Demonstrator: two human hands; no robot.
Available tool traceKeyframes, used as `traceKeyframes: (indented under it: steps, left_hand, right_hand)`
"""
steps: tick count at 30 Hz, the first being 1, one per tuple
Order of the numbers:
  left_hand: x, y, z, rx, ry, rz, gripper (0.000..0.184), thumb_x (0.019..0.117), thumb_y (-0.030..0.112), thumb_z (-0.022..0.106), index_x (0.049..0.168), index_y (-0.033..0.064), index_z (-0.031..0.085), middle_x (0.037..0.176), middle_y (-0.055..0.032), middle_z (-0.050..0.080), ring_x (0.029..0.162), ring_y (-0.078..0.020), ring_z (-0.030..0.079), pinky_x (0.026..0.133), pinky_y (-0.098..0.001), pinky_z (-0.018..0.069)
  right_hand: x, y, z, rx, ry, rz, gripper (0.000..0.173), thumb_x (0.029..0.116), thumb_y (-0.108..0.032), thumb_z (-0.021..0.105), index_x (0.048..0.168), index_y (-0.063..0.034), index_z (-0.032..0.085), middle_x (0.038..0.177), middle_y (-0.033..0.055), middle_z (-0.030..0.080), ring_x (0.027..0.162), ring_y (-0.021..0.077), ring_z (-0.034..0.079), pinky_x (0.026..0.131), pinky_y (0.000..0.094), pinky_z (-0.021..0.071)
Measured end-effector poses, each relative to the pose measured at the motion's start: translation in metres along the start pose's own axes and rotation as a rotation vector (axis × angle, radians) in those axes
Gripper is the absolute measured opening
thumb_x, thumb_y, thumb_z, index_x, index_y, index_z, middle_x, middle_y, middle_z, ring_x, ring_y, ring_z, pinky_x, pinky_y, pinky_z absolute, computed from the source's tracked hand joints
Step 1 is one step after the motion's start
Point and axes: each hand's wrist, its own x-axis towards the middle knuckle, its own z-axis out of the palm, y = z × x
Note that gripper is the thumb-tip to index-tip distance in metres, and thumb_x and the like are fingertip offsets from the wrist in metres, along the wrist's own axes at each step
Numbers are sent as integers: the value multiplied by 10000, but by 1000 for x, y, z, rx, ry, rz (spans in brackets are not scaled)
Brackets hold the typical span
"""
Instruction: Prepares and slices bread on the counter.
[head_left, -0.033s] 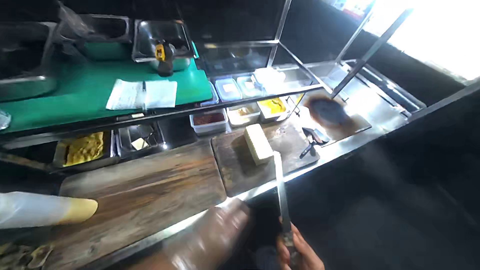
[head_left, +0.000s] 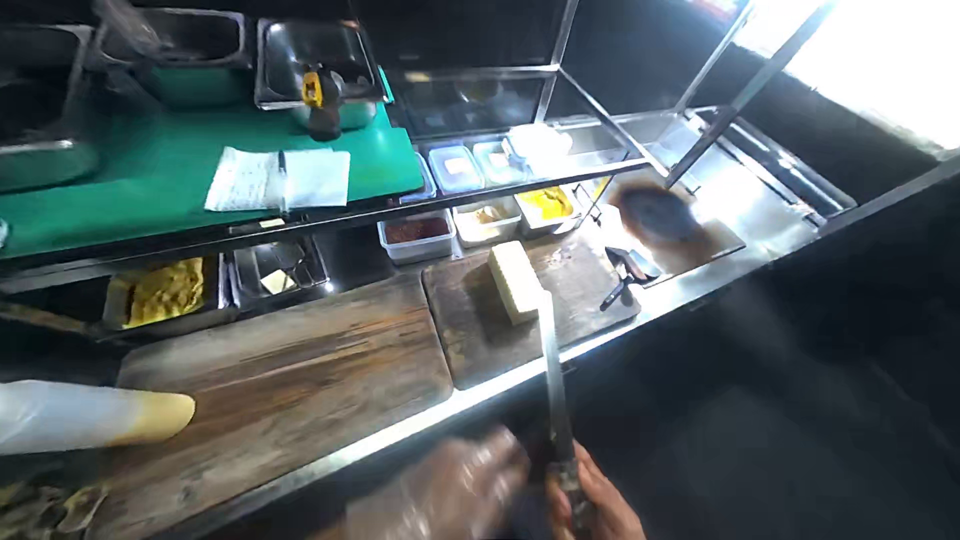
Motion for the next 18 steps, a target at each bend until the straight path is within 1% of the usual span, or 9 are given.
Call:
traceKeyframes:
  steps: [3,4,6,8,10,12,13,15,18]
  left_hand:
    - [10,-30,-11,-72,88,-186,361,1065,303,498,1240,29,656,961,-124,714,846,-188,701,785,-388,591]
    - [20,-50,-30,-136,142,-346,374,1072,325,504,1310,61,620,972,-79,691,822,-129,664,769,-326,572]
    - [31,-51,-48,-143,207,-494,366,1069,383,536,1307,119,626,861,-79,648,669,-155,616,618,-364,545]
    - [21,-7,-20,-33,99,-243,353,1063,328,496,1219,66,673,938,-116,715,789,-192,696,727,-403,594]
    - [10,23,15,31,-26,-52,333,1076,305,481,1166,40,660,892,-162,708,774,-255,713,683,-455,589]
    - [19,2,16,17,87,-168,343,1076,288,482,1227,33,654,953,-111,714,833,-180,703,764,-376,596]
    - [29,-14,2,-67,170,-331,350,1079,291,496,1293,46,625,921,-64,692,774,-114,666,726,-300,575]
    - [43,-11,-4,-174,330,-536,337,1071,371,537,1279,113,597,732,-39,586,542,-105,561,490,-279,506]
    - [39,66,61,-1,130,-230,372,1069,359,484,1238,74,652,906,-67,710,766,-140,686,704,-356,594]
  right_hand:
    - [8,-8,2,33,-51,47,430,1039,-294,512,1455,-187,515,863,65,652,534,127,573,414,252,469]
    - [6,-10,-5,52,-38,34,422,1045,-294,500,1456,-196,513,858,66,654,534,130,580,413,253,472]
    - [5,-20,-17,84,-12,11,421,1057,-296,496,1469,-209,501,877,74,656,550,137,592,423,254,481]
    - [12,-27,-20,102,-47,21,410,1057,-292,491,1458,-210,503,908,81,654,551,135,588,427,253,485]
    - [12,-36,-15,102,-116,82,357,1048,-294,503,1391,-202,538,905,78,669,539,125,587,418,246,472]
    - [4,-49,-22,141,-163,120,419,1040,-279,515,1454,-221,493,874,67,655,524,128,577,401,241,460]
    - [-4,-56,-31,164,-168,117,432,1039,-282,515,1468,-236,479,859,58,649,518,127,573,397,239,457]
    - [-19,-71,-49,196,-173,112,444,1048,-298,496,1489,-262,462,846,45,643,503,119,563,398,239,457]
    - [-28,-87,-63,239,-257,157,420,1069,-316,447,1487,-273,442,875,45,636,490,115,554,403,240,476]
